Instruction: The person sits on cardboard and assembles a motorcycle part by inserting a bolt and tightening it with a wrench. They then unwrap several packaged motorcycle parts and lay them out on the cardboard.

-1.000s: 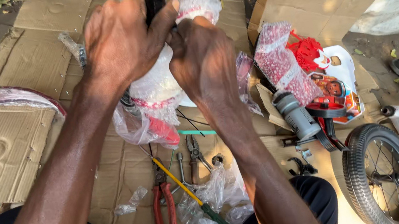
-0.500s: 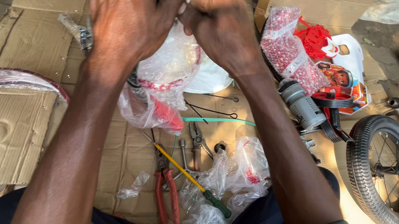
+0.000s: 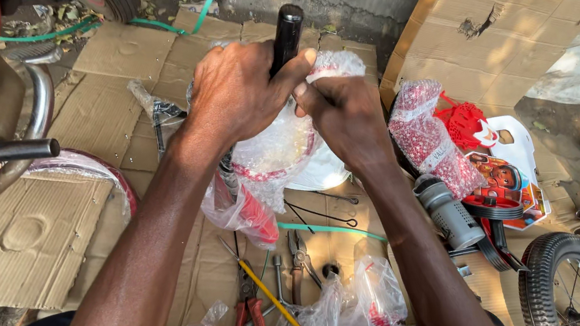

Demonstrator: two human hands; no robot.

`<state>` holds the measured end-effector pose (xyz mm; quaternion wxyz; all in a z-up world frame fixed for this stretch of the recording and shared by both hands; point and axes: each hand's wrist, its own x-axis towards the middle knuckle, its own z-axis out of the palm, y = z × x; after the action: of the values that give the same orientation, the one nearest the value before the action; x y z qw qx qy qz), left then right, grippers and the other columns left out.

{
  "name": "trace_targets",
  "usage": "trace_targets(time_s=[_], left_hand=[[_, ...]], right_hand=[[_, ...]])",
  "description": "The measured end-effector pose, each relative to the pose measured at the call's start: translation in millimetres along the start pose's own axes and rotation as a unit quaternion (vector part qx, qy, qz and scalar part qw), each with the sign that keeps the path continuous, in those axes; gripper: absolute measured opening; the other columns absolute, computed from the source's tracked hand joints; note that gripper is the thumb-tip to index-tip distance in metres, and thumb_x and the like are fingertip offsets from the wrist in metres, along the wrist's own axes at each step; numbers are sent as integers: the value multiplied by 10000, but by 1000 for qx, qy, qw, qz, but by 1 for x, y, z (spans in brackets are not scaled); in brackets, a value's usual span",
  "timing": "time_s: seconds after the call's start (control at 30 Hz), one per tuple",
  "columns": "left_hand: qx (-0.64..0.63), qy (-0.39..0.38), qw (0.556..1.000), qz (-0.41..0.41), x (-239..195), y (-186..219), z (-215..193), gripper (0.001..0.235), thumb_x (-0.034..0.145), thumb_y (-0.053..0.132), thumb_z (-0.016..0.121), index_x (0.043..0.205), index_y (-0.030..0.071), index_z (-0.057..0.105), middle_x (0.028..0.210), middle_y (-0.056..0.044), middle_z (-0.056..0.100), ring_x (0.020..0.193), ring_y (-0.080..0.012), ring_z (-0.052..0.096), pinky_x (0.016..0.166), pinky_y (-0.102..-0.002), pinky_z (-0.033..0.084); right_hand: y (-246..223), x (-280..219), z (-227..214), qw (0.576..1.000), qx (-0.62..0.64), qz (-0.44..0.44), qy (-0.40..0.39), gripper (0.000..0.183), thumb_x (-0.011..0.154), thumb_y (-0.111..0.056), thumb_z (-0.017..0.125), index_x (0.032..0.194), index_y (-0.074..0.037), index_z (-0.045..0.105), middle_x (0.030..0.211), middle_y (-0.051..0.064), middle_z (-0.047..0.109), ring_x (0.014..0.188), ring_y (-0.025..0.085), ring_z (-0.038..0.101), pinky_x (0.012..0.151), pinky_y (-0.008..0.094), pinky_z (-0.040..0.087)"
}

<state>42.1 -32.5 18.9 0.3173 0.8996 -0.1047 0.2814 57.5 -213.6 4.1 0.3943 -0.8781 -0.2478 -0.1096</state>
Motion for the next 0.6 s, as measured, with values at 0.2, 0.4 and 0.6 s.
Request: trace_targets(time_s=[0.2,0.4,0.6], left_hand=[[-4,-25,999,37,0,-17,-6,610,1011,586,490,767,57,671,627,-156,650,672,-403,684,653,-548,501],[7,-90,996,17,5,-14,-5,615,1010,613,442,847,62,662,680,-141,676,732,-385,696,727,-543,499],[7,-74,997,31,3,-18,-1,610,1007,631,461,942,64,675,692,-137,685,772,-404,689,750,-550,497]], right_hand=[[6,-12,19,849,427,245,191,294,977,-383,647,1140,-172,524,960,-50,658,832,71,641,658,294,573],[15,-22,52,683,689,218,112,497,838,-220,736,1272,-93,530,1097,-18,650,1006,79,654,784,209,637],[25,-35,59,706,674,179,124,483,942,-244,847,1293,-86,555,1177,81,649,976,163,601,722,278,450]])
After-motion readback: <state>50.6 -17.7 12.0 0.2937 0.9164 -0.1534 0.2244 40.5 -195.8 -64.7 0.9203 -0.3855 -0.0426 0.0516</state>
